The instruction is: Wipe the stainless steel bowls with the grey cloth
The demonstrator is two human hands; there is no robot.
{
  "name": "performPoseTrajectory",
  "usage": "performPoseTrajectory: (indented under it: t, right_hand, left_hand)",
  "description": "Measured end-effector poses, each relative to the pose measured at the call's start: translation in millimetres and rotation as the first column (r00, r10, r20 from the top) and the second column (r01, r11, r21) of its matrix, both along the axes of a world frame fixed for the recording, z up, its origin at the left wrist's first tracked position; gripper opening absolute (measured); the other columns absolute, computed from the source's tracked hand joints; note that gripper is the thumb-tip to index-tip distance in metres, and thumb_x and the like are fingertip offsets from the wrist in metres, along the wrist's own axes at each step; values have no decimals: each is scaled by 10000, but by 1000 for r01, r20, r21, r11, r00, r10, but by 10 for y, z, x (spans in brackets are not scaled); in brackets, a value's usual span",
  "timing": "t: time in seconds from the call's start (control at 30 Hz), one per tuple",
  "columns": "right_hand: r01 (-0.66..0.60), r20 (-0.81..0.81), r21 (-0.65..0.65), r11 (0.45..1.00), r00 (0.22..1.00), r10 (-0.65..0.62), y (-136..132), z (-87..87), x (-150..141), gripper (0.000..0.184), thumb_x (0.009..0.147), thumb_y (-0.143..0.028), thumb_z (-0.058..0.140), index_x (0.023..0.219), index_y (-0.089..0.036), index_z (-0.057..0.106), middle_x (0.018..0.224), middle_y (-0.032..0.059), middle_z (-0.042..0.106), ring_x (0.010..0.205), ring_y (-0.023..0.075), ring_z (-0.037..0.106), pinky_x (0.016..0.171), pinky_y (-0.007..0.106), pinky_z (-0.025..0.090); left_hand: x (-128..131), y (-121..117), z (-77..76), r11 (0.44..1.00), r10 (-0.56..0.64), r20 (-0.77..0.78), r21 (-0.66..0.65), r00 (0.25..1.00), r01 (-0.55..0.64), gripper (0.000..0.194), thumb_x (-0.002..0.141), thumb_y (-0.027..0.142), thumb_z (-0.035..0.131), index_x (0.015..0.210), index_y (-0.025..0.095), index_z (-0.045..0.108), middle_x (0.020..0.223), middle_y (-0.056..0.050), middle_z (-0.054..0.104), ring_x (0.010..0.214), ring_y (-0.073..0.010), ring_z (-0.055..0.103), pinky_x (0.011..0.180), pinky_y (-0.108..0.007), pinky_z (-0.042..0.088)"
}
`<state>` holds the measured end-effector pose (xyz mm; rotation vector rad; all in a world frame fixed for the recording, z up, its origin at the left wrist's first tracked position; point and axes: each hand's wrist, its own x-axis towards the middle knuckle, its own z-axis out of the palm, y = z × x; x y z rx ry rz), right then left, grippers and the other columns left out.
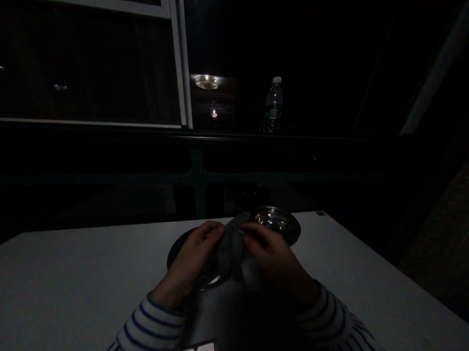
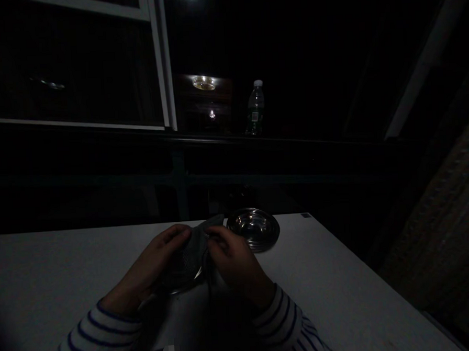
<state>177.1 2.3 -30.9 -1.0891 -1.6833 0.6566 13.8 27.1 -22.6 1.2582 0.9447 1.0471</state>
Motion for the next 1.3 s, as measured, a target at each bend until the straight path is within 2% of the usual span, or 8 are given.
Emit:
performPoseTrajectory:
  t: [0.27, 0.43, 0.53, 0.7, 0.87, 1.0, 1.1, 1.3]
  right_hand:
    - [-277, 146, 34, 960, 952, 269, -13, -6, 44, 542, 722, -38, 343, 1220, -161, 518, 1277, 40, 511, 1194, 130, 444, 1034, 313, 321]
    - [161, -48, 23, 987, 986, -159, 55, 33, 134, 276, 775, -194, 452, 971, -156, 643, 989, 67, 669, 963, 182, 605, 878, 329, 456]
    - [293, -137, 24, 956, 948, -288, 112, 45, 235, 422, 747, -303, 568, 1143, -162, 533, 1159, 92, 589, 1062, 189, 552, 885, 315, 445]
    - [12, -172, -232, 973, 984, -53, 124, 58, 269, 352, 755, -338, 559, 1053, -151, 567, 988, 75, 653, 904, 179, 616, 761, 292, 479]
    - [108, -67, -174, 979, 990, -121, 88, 74, 151, 180, 730, -293, 582, 839, -157, 626, 806, 29, 660, 779, 164, 616, 691, 271, 465]
    - [42, -38, -182, 982, 998, -50, 51, 72, 93, 187, 739, -291, 578, 864, -165, 638, 800, 20, 662, 762, 156, 611, 685, 266, 461]
    - [-41, -46, -195, 980, 998, 33, 22, 80, 99, 251, 734, -292, 597, 951, -171, 632, 865, 21, 668, 805, 157, 612, 714, 265, 463]
    - [-82, -17, -229, 970, 997, 80, -1, 82, 119, 260, 767, -280, 567, 987, -156, 628, 909, 34, 665, 844, 171, 610, 709, 262, 463]
  left_hand:
    - [-5, 7, 2, 997, 47, -22, 55, 999, -46, 422, 681, 370, 645, 1047, 176, 563, 882, -29, 653, 752, -167, 610, 675, -276, 445]
    - [-19, 30, 0, 994, 107, -23, -14, 994, -107, 269, 727, 242, 527, 978, 172, 592, 756, 2, 639, 682, -140, 581, 597, -240, 419]
    - [-19, 42, -5, 993, 103, 49, -54, 993, -101, 244, 696, 190, 505, 922, 163, 592, 718, 7, 627, 630, -129, 558, 552, -231, 403]
    - [-23, 57, -5, 996, 68, 36, -51, 997, -66, 261, 687, 203, 507, 924, 143, 600, 720, -11, 626, 631, -145, 563, 560, -257, 412]
    - [-56, 76, -35, 997, 25, -156, 81, 987, -12, 458, 668, 369, 636, 1061, 137, 601, 972, -87, 664, 891, -221, 602, 761, -317, 436]
    - [-50, 81, -69, 973, -139, -226, 149, 964, 175, 354, 672, 384, 650, 933, 145, 666, 871, -69, 676, 846, -225, 606, 729, -311, 439]
    - [-35, 59, -50, 975, -106, -187, 175, 977, 139, 253, 690, 366, 637, 813, 151, 683, 803, -48, 671, 809, -205, 603, 708, -285, 435]
    - [-15, 2, 20, 991, -43, -67, 122, 997, 51, 366, 687, 363, 646, 997, 168, 638, 876, -53, 682, 778, -183, 607, 654, -261, 443]
